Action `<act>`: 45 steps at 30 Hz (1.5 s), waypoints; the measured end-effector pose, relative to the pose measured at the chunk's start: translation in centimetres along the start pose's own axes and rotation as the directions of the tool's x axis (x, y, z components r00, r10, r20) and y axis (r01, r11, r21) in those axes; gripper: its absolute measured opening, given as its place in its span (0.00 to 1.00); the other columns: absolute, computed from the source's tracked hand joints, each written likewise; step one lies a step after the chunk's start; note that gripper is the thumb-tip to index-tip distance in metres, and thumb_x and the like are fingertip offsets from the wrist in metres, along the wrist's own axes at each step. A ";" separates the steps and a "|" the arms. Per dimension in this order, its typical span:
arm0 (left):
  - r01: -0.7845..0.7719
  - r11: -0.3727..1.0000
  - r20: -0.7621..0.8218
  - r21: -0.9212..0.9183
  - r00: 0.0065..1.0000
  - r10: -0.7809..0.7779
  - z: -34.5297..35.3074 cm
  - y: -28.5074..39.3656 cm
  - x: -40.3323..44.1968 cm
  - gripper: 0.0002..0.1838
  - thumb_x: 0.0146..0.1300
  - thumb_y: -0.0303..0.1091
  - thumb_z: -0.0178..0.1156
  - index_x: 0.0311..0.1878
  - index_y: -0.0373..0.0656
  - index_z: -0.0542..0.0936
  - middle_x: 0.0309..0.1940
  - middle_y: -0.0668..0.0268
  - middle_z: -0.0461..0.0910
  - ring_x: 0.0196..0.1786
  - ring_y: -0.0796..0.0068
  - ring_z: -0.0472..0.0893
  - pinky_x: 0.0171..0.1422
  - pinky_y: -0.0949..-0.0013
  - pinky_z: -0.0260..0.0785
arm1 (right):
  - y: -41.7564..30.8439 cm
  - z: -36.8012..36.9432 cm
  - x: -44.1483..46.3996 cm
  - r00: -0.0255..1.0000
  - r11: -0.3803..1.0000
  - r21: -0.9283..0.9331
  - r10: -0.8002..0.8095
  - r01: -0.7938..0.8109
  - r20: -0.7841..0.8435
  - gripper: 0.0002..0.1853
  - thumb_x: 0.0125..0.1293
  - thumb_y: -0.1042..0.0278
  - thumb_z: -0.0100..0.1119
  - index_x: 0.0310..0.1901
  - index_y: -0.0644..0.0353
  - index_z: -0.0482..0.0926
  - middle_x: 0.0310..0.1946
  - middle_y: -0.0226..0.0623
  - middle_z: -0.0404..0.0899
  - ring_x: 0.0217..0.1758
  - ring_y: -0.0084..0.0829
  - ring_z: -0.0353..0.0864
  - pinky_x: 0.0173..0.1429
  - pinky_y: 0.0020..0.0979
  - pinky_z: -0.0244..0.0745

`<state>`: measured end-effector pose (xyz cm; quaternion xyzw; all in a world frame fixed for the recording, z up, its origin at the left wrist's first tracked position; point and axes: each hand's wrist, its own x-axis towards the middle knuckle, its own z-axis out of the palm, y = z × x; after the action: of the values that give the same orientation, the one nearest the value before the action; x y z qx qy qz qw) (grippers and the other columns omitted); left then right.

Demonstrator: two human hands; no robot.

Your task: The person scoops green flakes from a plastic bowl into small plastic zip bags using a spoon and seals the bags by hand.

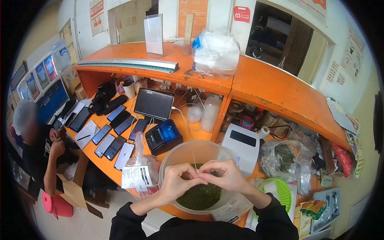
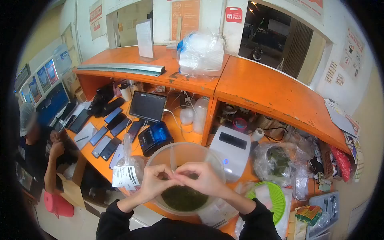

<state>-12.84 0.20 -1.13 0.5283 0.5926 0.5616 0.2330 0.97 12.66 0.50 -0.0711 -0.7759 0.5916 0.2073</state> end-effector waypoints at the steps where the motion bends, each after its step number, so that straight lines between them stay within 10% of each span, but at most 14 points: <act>1: 0.001 0.999 0.002 -0.038 1.000 -0.001 0.0 -0.1 -0.1 0.05 0.51 0.23 0.66 0.28 0.34 0.78 0.25 0.65 0.80 0.27 0.83 0.79 0.32 0.79 0.71 | 0.4 -0.2 0.0 1.000 0.997 0.077 -0.008 0.008 0.001 0.05 0.57 0.79 0.61 0.35 0.67 0.78 0.33 0.33 0.79 0.37 0.19 0.77 0.42 0.23 0.73; 4: 0.040 0.979 -0.050 -0.201 0.997 -0.051 0.5 -0.1 0.3 0.04 0.53 0.23 0.65 0.28 0.34 0.79 0.23 0.65 0.80 0.26 0.84 0.78 0.32 0.79 0.72 | 0.6 0.0 -0.1 0.991 0.994 0.028 -0.106 0.109 -0.078 0.05 0.57 0.81 0.59 0.36 0.66 0.78 0.32 0.35 0.79 0.36 0.23 0.79 0.41 0.23 0.73; 7: -0.018 0.988 -0.169 -0.155 0.986 -0.008 0.8 0.6 0.4 0.04 0.55 0.23 0.63 0.26 0.34 0.78 0.21 0.66 0.79 0.26 0.85 0.78 0.32 0.79 0.72 | -1.5 1.8 -0.6 0.916 0.889 -0.433 -0.290 0.151 -0.276 0.09 0.54 0.83 0.58 0.37 0.64 0.79 0.31 0.38 0.78 0.34 0.31 0.79 0.40 0.24 0.72; 16: -0.109 0.973 -0.170 0.201 0.975 0.144 0.0 1.0 0.2 0.08 0.51 0.26 0.64 0.23 0.34 0.75 0.18 0.61 0.77 0.21 0.76 0.78 0.27 0.74 0.70 | -1.2 1.5 0.4 0.862 0.416 -0.870 -0.507 0.265 0.020 0.15 0.45 0.80 0.62 0.38 0.61 0.78 0.38 0.38 0.75 0.38 0.36 0.76 0.41 0.32 0.71; 22: -0.362 0.810 -0.017 0.462 0.909 0.416 -0.9 1.7 -0.4 0.27 0.44 0.31 0.69 0.49 0.41 0.72 0.50 0.58 0.70 0.53 0.57 0.70 0.55 0.60 0.62 | -1.2 0.4 1.0 0.961 0.763 -0.604 -0.277 0.231 0.017 0.15 0.51 0.75 0.62 0.42 0.64 0.76 0.40 0.41 0.73 0.41 0.41 0.75 0.45 0.34 0.70; 30: -0.402 0.641 0.069 0.654 0.875 0.478 -1.7 0.6 -0.2 0.35 0.39 0.34 0.70 0.55 0.39 0.71 0.49 0.59 0.72 0.55 0.61 0.70 0.64 0.54 0.55 | -3.0 0.7 2.0 0.965 0.773 -0.577 -0.212 0.263 0.156 0.14 0.54 0.73 0.61 0.42 0.65 0.72 0.39 0.43 0.70 0.39 0.43 0.75 0.43 0.34 0.71; 36: -0.246 0.911 -0.200 0.331 0.925 0.322 -3.3 -0.6 -1.3 0.35 0.39 0.32 0.69 0.56 0.37 0.71 0.49 0.56 0.72 0.53 0.63 0.72 0.62 0.62 0.59 | -2.4 1.0 4.6 0.998 0.979 -0.200 0.028 -0.038 -0.056 0.11 0.56 0.69 0.62 0.34 0.64 0.72 0.36 0.39 0.76 0.35 0.39 0.78 0.39 0.34 0.72; 39: -0.203 0.979 -0.335 0.001 0.923 0.192 -4.5 -1.6 -2.7 0.36 0.41 0.32 0.67 0.58 0.34 0.68 0.53 0.56 0.68 0.55 0.65 0.70 0.61 0.65 0.60 | 5.9 1.0 6.4 0.901 0.776 -0.616 0.161 0.137 0.402 0.11 0.57 0.66 0.61 0.35 0.65 0.74 0.34 0.44 0.78 0.37 0.43 0.79 0.39 0.37 0.74; 41: -0.197 0.966 -0.388 -0.170 0.914 0.118 -4.8 -1.7 -3.5 0.37 0.42 0.33 0.67 0.58 0.32 0.67 0.55 0.57 0.66 0.56 0.65 0.70 0.62 0.65 0.60 | 9.2 2.0 5.3 0.691 0.569 -0.812 0.536 0.127 0.484 0.12 0.57 0.65 0.60 0.35 0.65 0.76 0.33 0.47 0.79 0.40 0.47 0.79 0.40 0.41 0.74; 45: -0.161 0.885 -0.449 -0.436 0.891 -0.059 -5.4 -2.2 -5.5 0.41 0.44 0.41 0.68 0.61 0.31 0.65 0.56 0.58 0.64 0.59 0.64 0.68 0.66 0.62 0.58 | 13.8 2.8 4.5 0.523 0.463 -0.847 0.670 0.261 0.527 0.07 0.52 0.73 0.57 0.33 0.65 0.78 0.35 0.47 0.78 0.41 0.48 0.79 0.41 0.44 0.74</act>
<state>-16.52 -6.56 -3.53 0.3288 0.4650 0.7990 0.1930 -6.04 15.80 -12.12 0.0116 -0.9372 0.0999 -0.3338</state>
